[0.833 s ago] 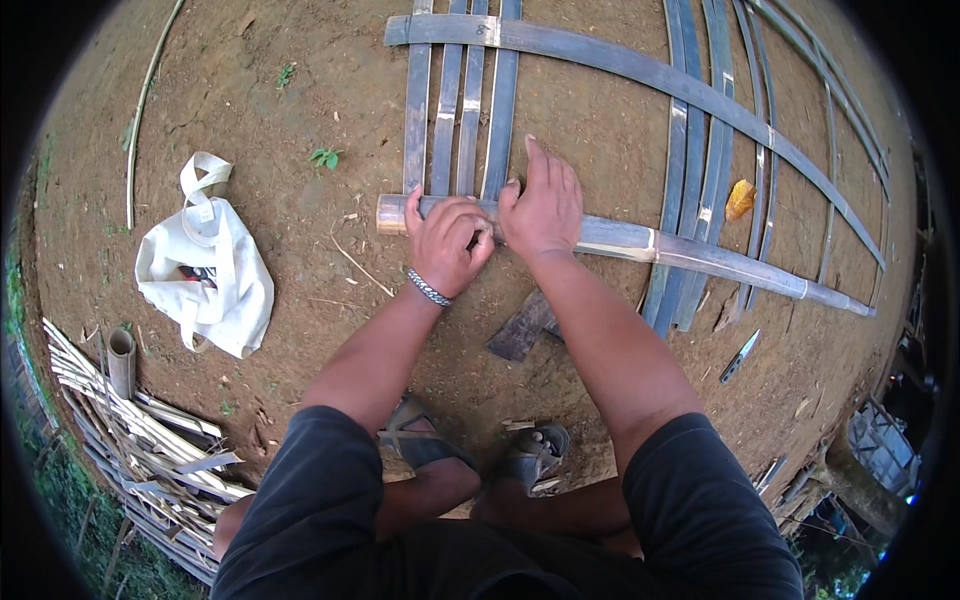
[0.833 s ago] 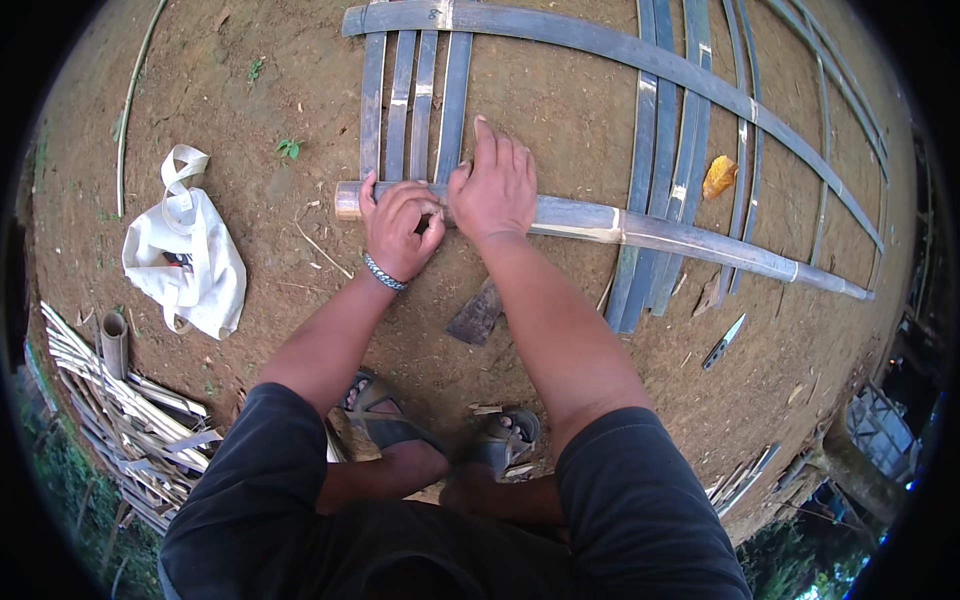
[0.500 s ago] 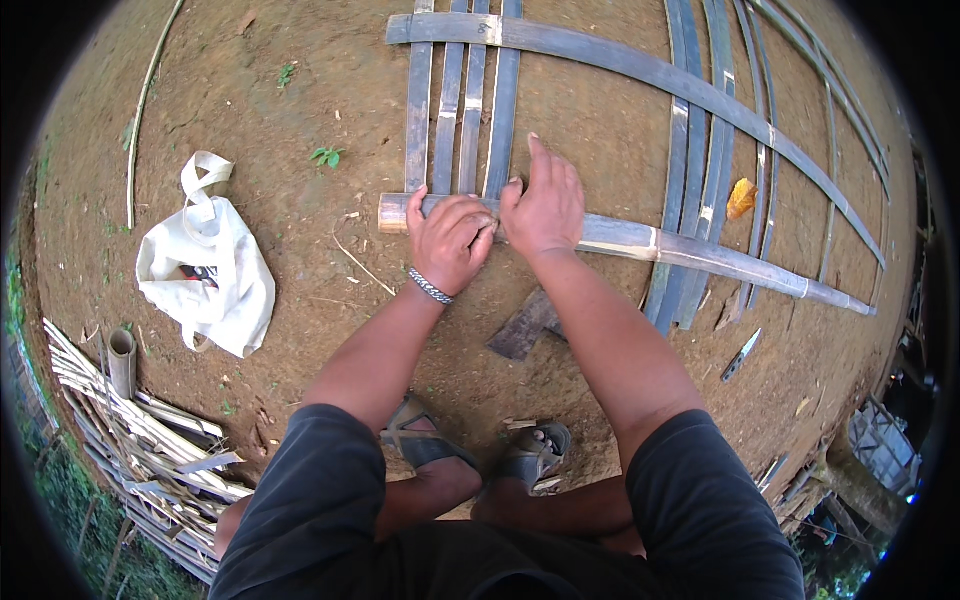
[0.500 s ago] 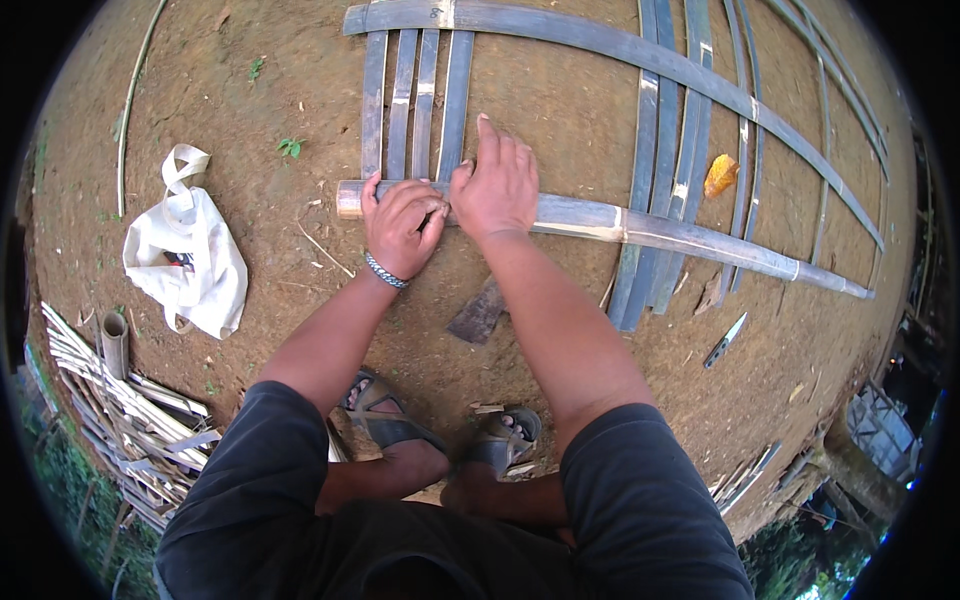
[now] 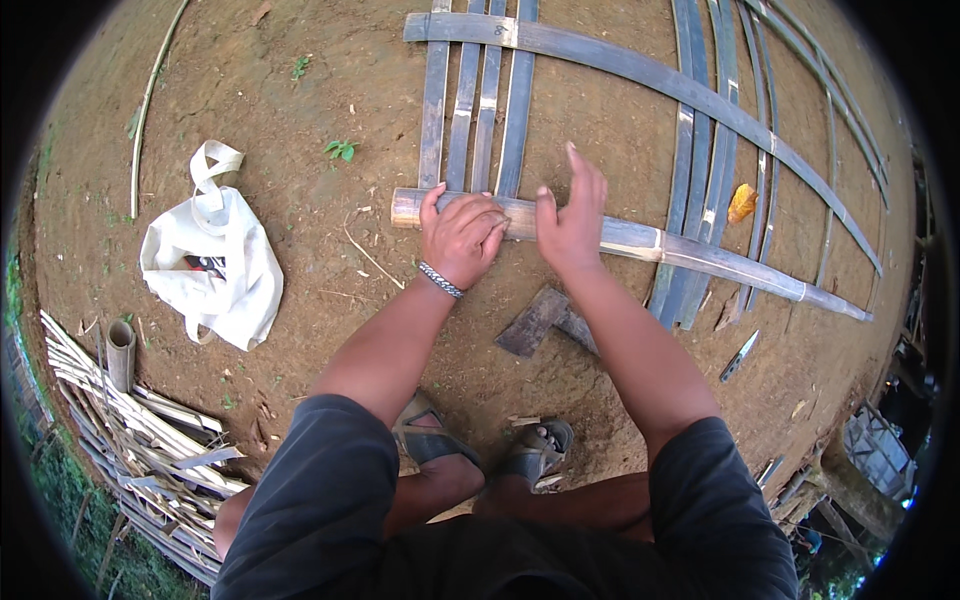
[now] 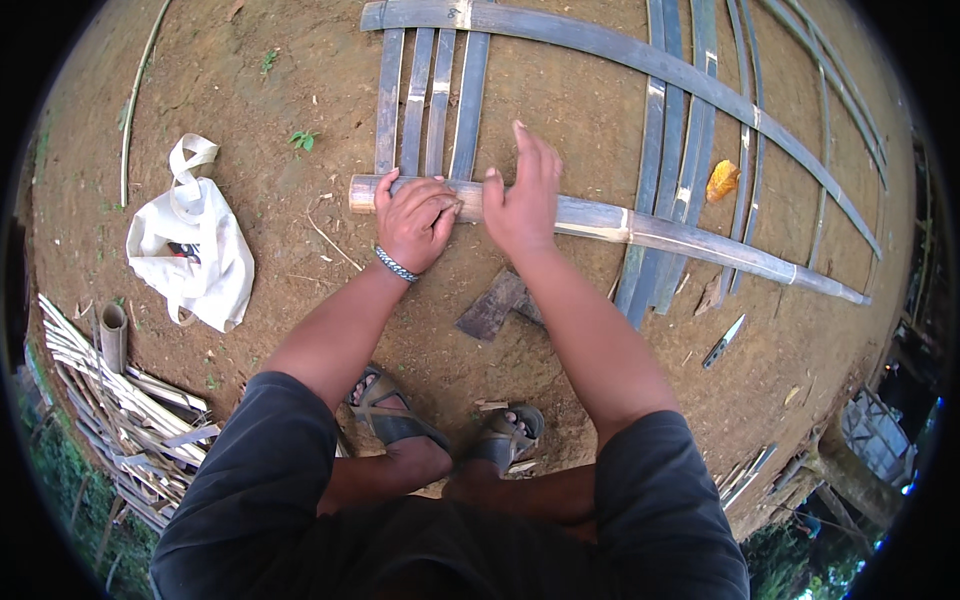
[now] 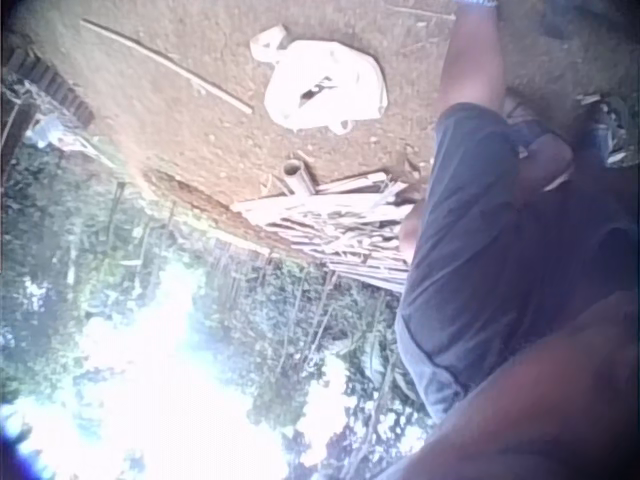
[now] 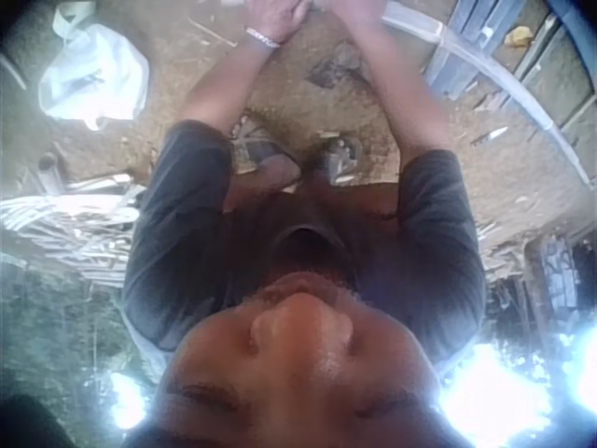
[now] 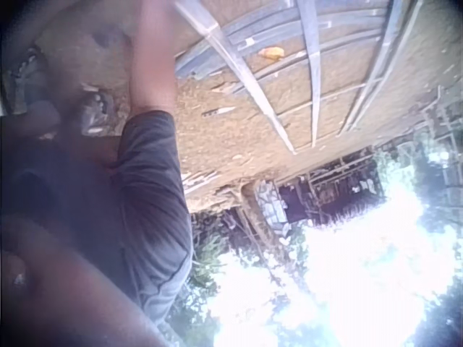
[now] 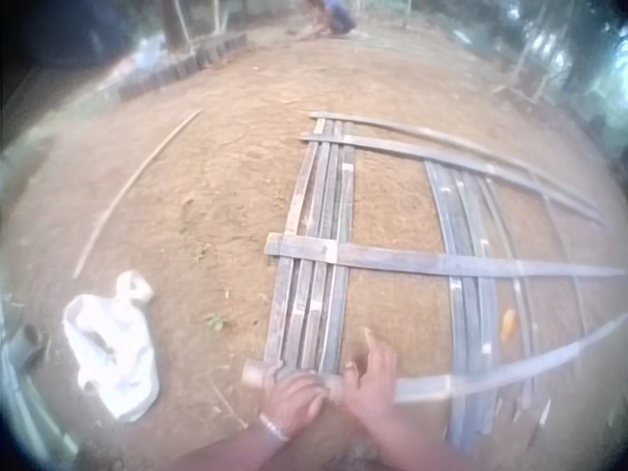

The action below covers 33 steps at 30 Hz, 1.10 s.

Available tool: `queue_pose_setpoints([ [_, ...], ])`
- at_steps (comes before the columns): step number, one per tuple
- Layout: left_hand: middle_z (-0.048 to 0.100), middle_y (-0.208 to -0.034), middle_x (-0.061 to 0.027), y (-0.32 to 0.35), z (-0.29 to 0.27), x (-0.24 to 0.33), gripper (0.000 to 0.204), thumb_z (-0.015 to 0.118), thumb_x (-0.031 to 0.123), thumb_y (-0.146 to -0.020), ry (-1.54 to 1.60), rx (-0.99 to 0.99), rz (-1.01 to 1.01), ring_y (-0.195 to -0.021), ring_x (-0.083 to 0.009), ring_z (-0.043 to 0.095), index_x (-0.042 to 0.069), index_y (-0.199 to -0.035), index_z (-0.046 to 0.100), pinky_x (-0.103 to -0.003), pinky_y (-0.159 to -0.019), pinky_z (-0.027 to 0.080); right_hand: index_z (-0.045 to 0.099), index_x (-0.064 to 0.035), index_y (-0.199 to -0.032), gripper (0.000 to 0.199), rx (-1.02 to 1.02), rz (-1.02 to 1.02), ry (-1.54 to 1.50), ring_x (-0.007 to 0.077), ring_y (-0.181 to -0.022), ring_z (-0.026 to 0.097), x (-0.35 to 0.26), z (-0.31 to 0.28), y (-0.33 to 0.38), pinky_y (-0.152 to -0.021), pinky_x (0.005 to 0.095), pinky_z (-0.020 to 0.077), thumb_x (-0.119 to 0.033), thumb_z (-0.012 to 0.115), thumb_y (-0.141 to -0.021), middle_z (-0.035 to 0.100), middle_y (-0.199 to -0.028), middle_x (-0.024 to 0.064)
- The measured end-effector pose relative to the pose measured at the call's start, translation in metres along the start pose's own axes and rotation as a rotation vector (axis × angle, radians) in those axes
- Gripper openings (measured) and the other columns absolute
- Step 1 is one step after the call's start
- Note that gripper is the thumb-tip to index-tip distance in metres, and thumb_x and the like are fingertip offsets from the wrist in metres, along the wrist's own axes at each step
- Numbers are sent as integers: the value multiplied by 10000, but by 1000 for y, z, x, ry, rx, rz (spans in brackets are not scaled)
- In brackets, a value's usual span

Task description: The person assembles a bamboo frame by hand, picking nails from a bag and driving them into the bamboo slats using an axe as a hammer.

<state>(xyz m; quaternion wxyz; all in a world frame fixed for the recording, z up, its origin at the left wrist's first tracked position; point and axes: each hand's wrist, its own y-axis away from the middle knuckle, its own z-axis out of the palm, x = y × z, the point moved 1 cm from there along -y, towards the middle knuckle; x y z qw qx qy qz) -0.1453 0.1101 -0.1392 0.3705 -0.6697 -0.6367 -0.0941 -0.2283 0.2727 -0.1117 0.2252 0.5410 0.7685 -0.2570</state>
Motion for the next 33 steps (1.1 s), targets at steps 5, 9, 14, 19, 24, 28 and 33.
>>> queue_pose_setpoints([
  [5,752,-984,13,3,-3,-5,67,801,119,-826,-5,12,-9,-1087,-178,703,138,-860,745,-512,-1149,310,519,-54,-1453,619,-354,-171,75,407,-1247,515,13,-87,96,-1105,549,383,-251,742,-910,550,-1346,202],
  [9,752,-983,19,2,1,-2,71,794,114,-820,9,4,-13,-1084,-181,704,137,-854,737,-506,-1147,315,510,-46,-1413,658,-665,-54,313,401,-1187,548,42,-135,171,-1047,506,445,-294,794,-873,565,-1254,196],
  [14,752,-981,25,0,-1,-2,71,793,118,-823,25,11,-18,-1087,-177,702,139,-851,732,-496,-1142,324,482,-53,-1399,631,-783,156,351,432,-1171,572,59,-137,188,-1004,504,483,-251,777,-878,573,-1224,223],
  [19,751,-990,31,3,-1,-5,71,800,132,-831,32,13,-29,-1094,-169,699,145,-859,736,-491,-1135,333,465,-44,-1393,550,-836,417,103,481,-1064,634,32,-151,189,-930,533,526,-183,712,-921,608,-1215,269],
  [24,750,-997,40,4,-1,-4,85,811,133,-822,51,20,-41,-1100,-165,698,155,-859,738,-480,-1134,339,464,-47,-1415,515,-720,521,-305,507,-1025,667,-3,-126,189,-901,517,542,-202,667,-968,671,-1097,294],
  [28,748,-1000,40,5,-4,-6,102,818,126,-805,46,16,-38,-1118,-162,694,153,-856,735,-474,-1135,341,472,-31,-1439,523,-569,433,-165,526,-1024,671,-44,-89,131,-896,523,540,-202,650,-979,689,-1055,308],
  [33,747,-1011,43,5,-2,-5,114,814,111,-790,61,16,-43,-1138,-163,688,152,-857,731,-473,-1142,336,592,1,-1237,346,-511,467,-95,503,-910,662,-30,-64,132,-793,528,522,-180,675,-954,677,-999,287],
])
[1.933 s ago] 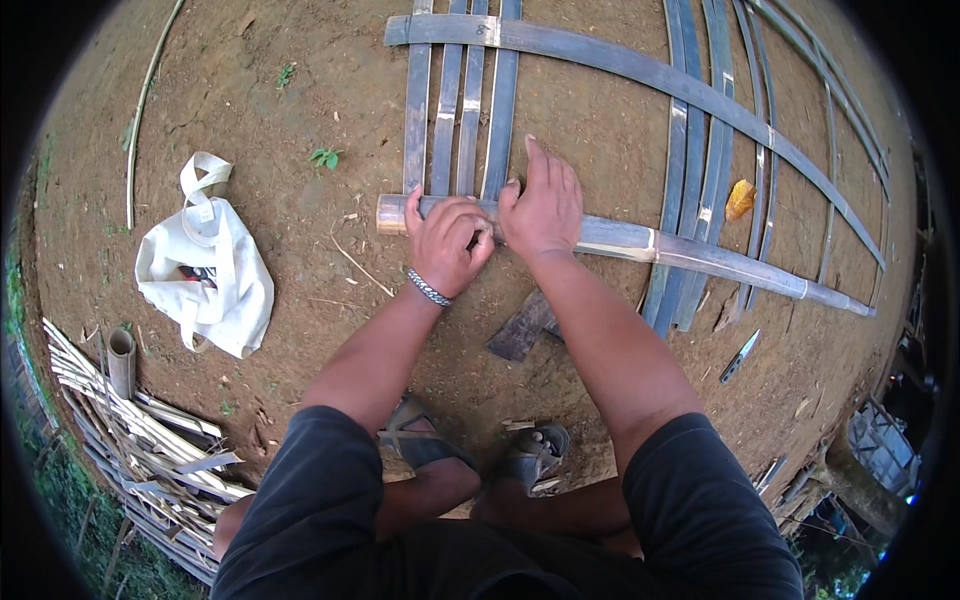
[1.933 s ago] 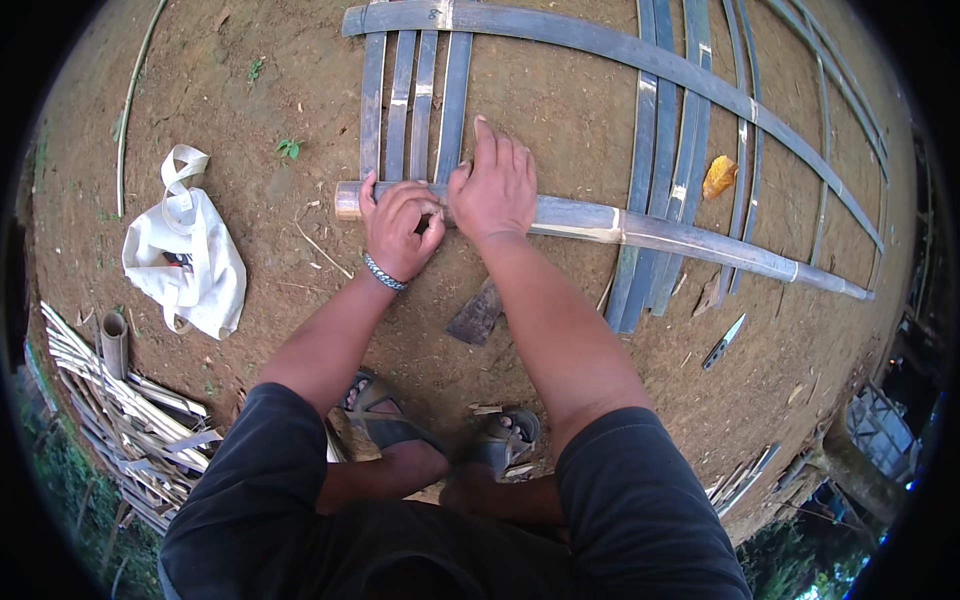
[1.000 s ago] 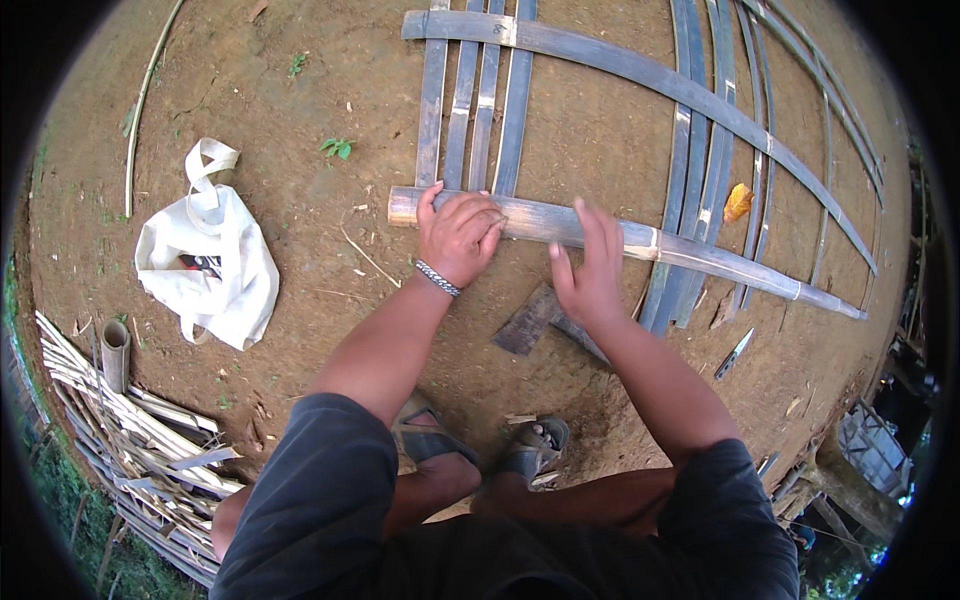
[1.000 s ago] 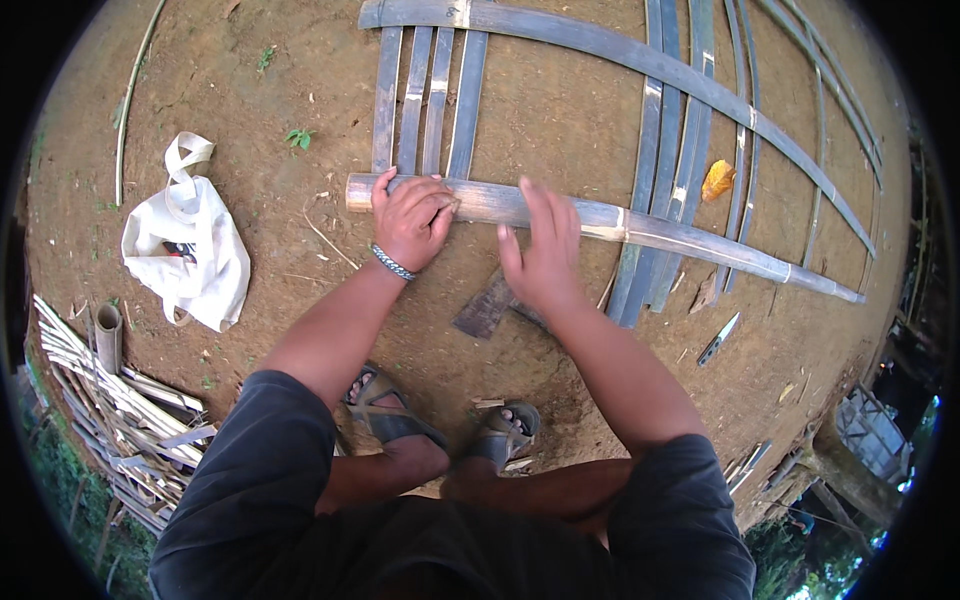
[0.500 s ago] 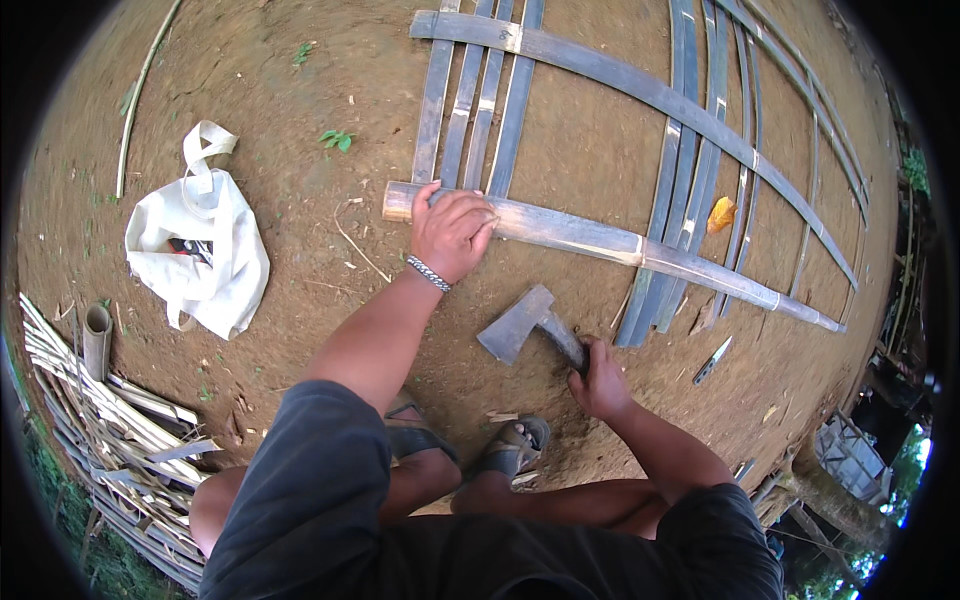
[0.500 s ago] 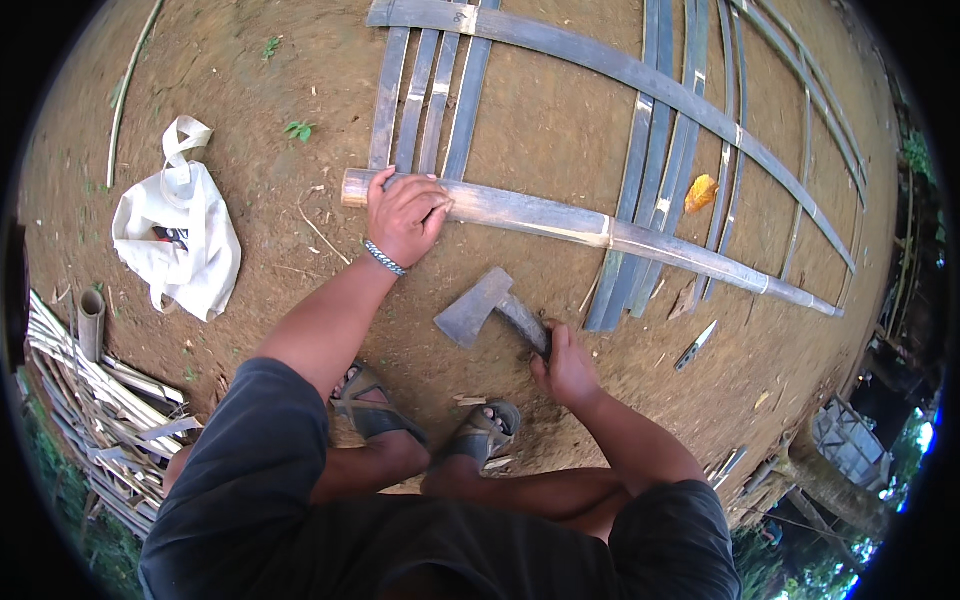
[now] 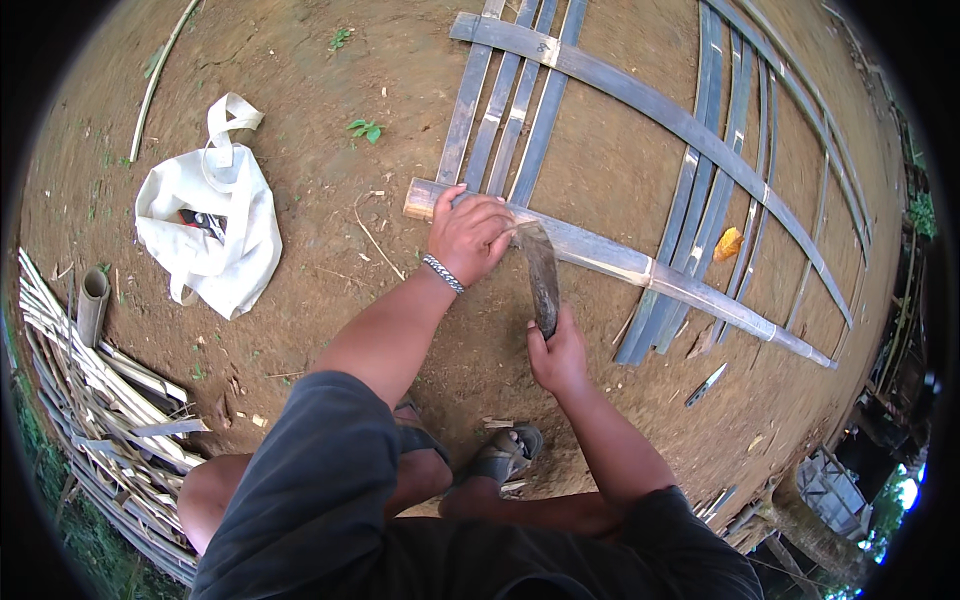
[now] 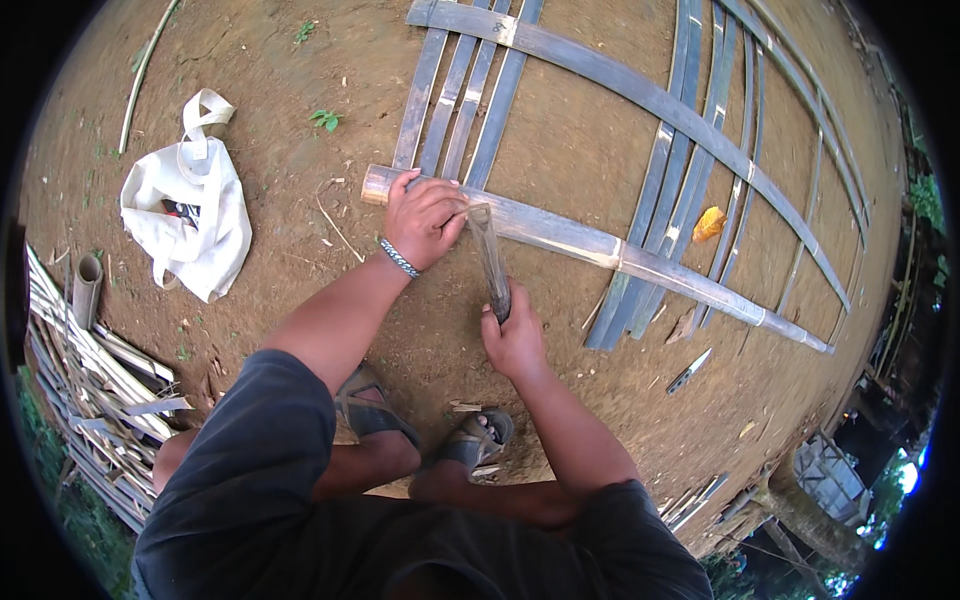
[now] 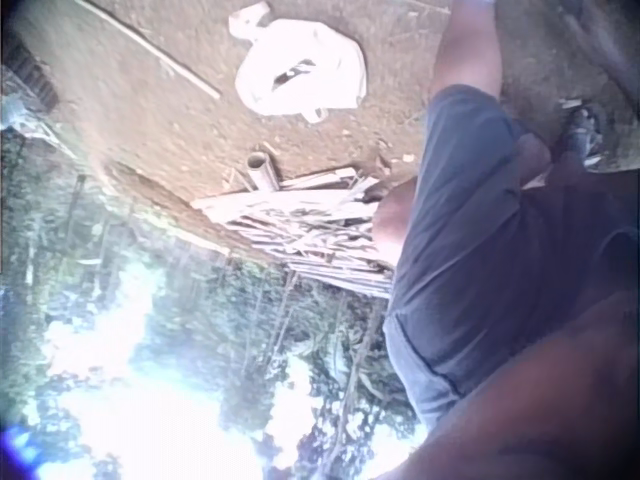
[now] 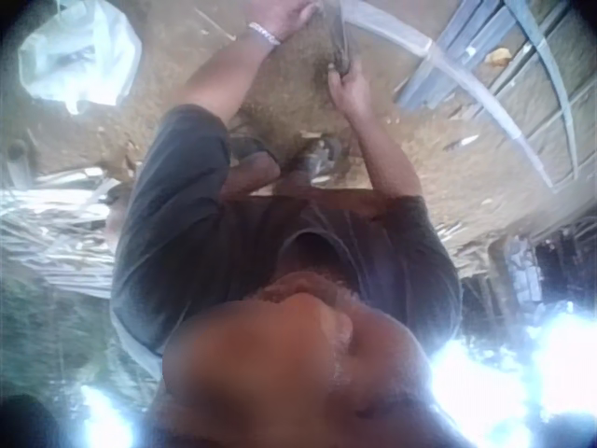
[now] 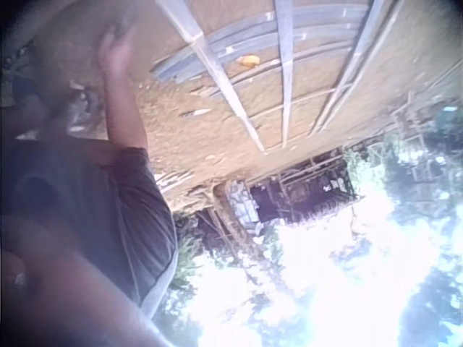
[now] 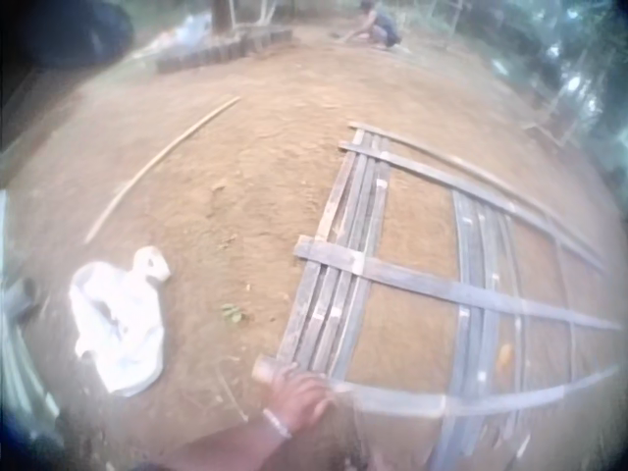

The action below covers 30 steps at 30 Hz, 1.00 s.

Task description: The person assembles a bamboo frame by hand, picking nails from a bag and driving them into the bamboo slats using an axe as a hammer.

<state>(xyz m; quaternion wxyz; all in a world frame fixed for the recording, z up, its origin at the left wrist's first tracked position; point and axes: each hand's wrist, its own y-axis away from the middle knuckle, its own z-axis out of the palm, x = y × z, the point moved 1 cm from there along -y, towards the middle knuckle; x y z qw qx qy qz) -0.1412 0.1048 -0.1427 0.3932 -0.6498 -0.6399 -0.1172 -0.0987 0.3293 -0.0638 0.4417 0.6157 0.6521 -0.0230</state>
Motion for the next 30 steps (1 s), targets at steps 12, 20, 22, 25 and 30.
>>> queue_pose_setpoints([
  [12,746,-1018,42,3,-1,-2,99,780,106,-795,-6,-34,-24,-1147,-162,681,161,-865,736,-476,-1158,327,549,-11,-1336,437,28,-174,-24,497,-925,686,9,8,0,-813,523,553,-138,665,-934,691,-1003,268],
  [20,742,-1003,50,2,1,-3,92,781,112,-795,-9,-24,-17,-1130,-158,686,163,-855,733,-468,-1148,339,521,-27,-1387,482,-16,-101,28,510,-926,701,4,4,-4,-813,553,554,-164,662,-947,707,-990,292],
  [22,742,-1004,51,2,0,-2,87,780,114,-796,-1,-8,-20,-1128,-155,686,162,-850,731,-466,-1142,345,521,-29,-1387,479,76,-212,-16,512,-917,701,9,7,5,-805,556,552,-167,661,-949,707,-977,298],
  [25,742,-1005,52,1,0,0,83,776,115,-797,-13,-16,-25,-1127,-153,685,161,-839,721,-466,-1134,352,517,-10,-1380,481,81,-212,42,510,-904,702,10,10,4,-801,552,556,-161,660,-947,708,-975,300],
  [30,741,-1011,52,2,0,-2,90,777,116,-797,-21,-14,-23,-1121,-153,683,158,-824,702,-468,-1123,360,550,2,-1315,419,31,-151,27,506,-901,691,-7,4,2,-807,534,555,-136,661,-936,697,-978,283],
])
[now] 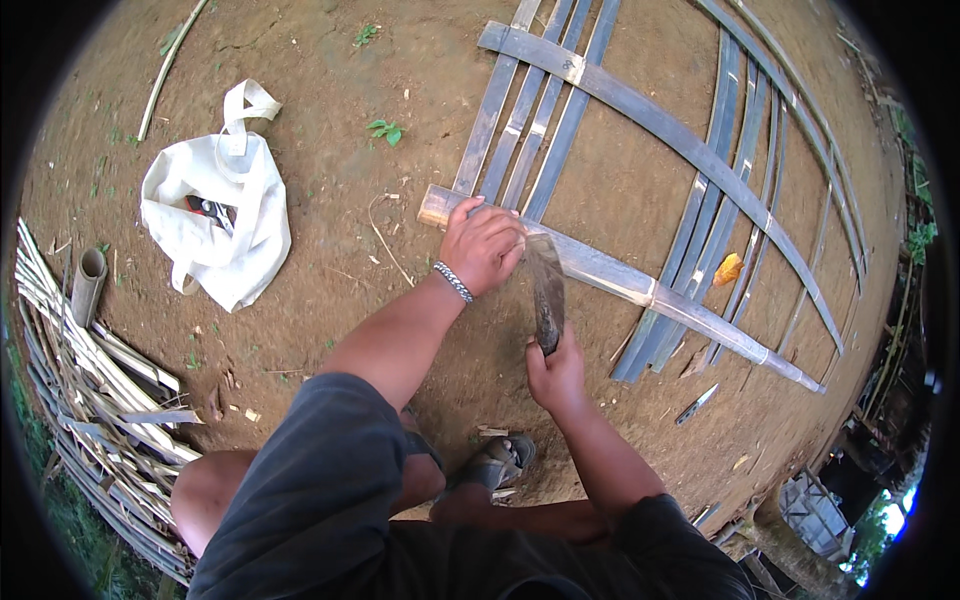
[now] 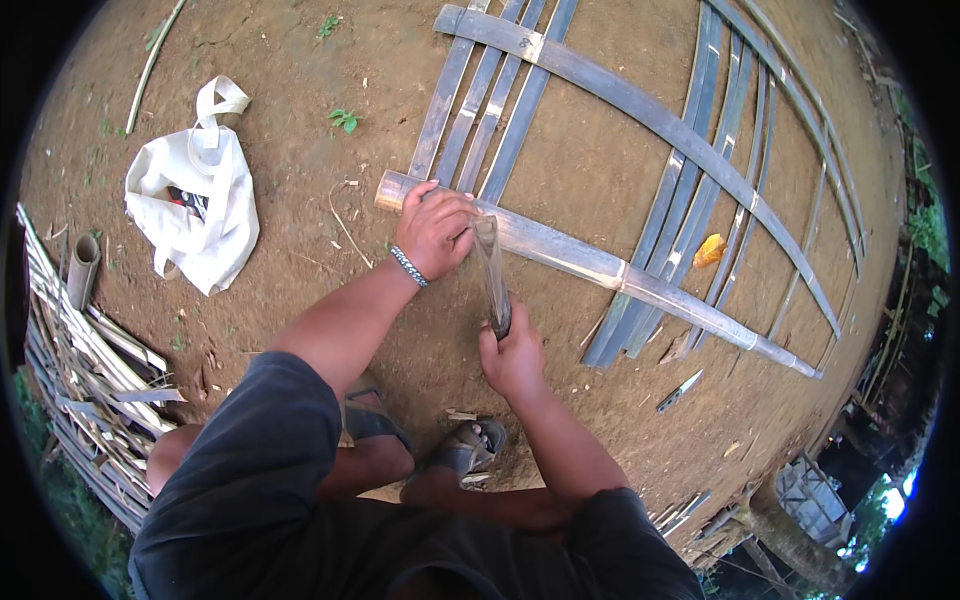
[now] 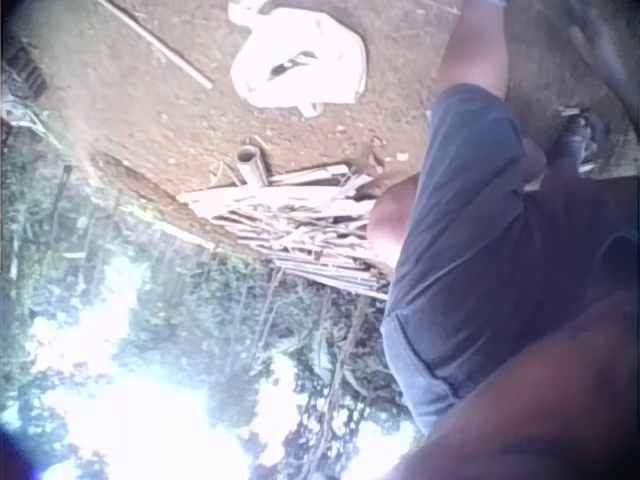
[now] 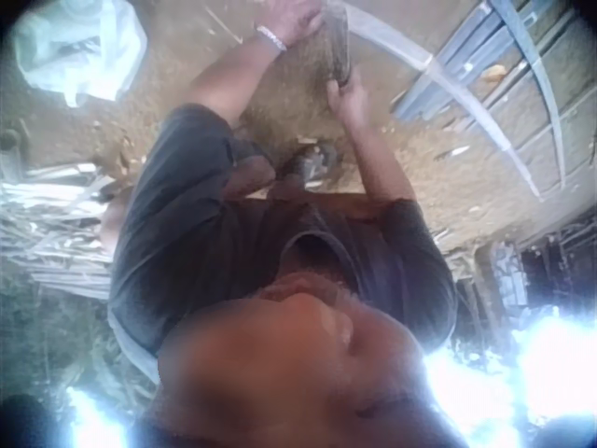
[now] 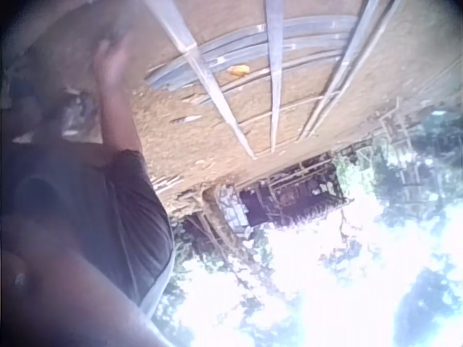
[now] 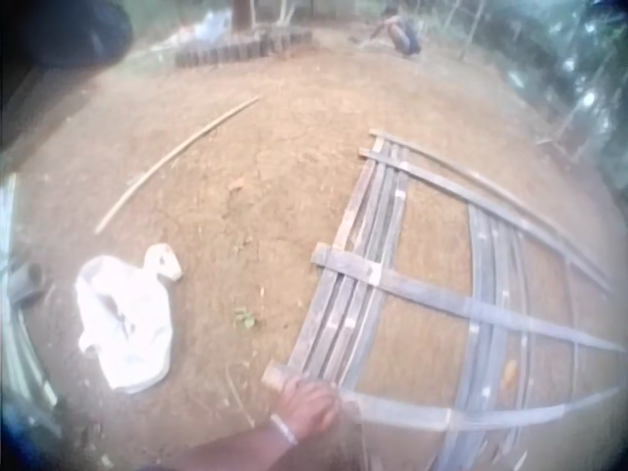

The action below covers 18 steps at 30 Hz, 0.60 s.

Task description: The person assembles a bamboo frame by hand, picking nails from a bag and driving them into the bamboo slats using an axe as a hammer.

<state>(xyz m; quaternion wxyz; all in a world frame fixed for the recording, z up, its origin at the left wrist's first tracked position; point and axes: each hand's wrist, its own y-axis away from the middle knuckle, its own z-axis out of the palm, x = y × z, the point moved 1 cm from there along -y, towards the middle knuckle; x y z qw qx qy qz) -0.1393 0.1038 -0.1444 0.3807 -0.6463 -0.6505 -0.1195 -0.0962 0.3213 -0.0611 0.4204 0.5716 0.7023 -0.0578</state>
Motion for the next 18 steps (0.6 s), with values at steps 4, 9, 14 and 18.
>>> queue_pose_setpoints([
  [4,739,-1011,51,-1,1,1,91,779,120,-794,3,12,7,-1119,-154,683,156,-844,711,-467,-1118,363,501,-7,-1395,515,62,-122,6,519,-894,694,7,7,3,-811,548,562,-134,655,-920,708,-977,298],
  [9,737,-1003,47,1,1,-1,95,781,121,-796,15,6,5,-1119,-155,683,158,-860,722,-464,-1117,362,520,-3,-1378,496,-16,92,-11,471,-867,710,-2,-2,0,-786,515,566,-120,660,-916,701,-941,265],
  [14,736,-989,50,0,1,0,87,788,135,-805,6,28,8,-1102,-151,687,163,-843,715,-449,-1122,362,532,2,-1357,483,66,-35,-5,462,-852,708,2,-3,3,-768,498,561,-130,673,-914,695,-924,263],
  [18,721,-1194,3,2,-1,0,204,772,167,-850,2,-63,-79,-1226,-182,640,124,-1044,728,-458,-1184,340,538,-1,-1342,460,64,6,35,463,-851,704,-7,-7,-2,-775,496,559,-139,665,-922,694,-917,266],
])
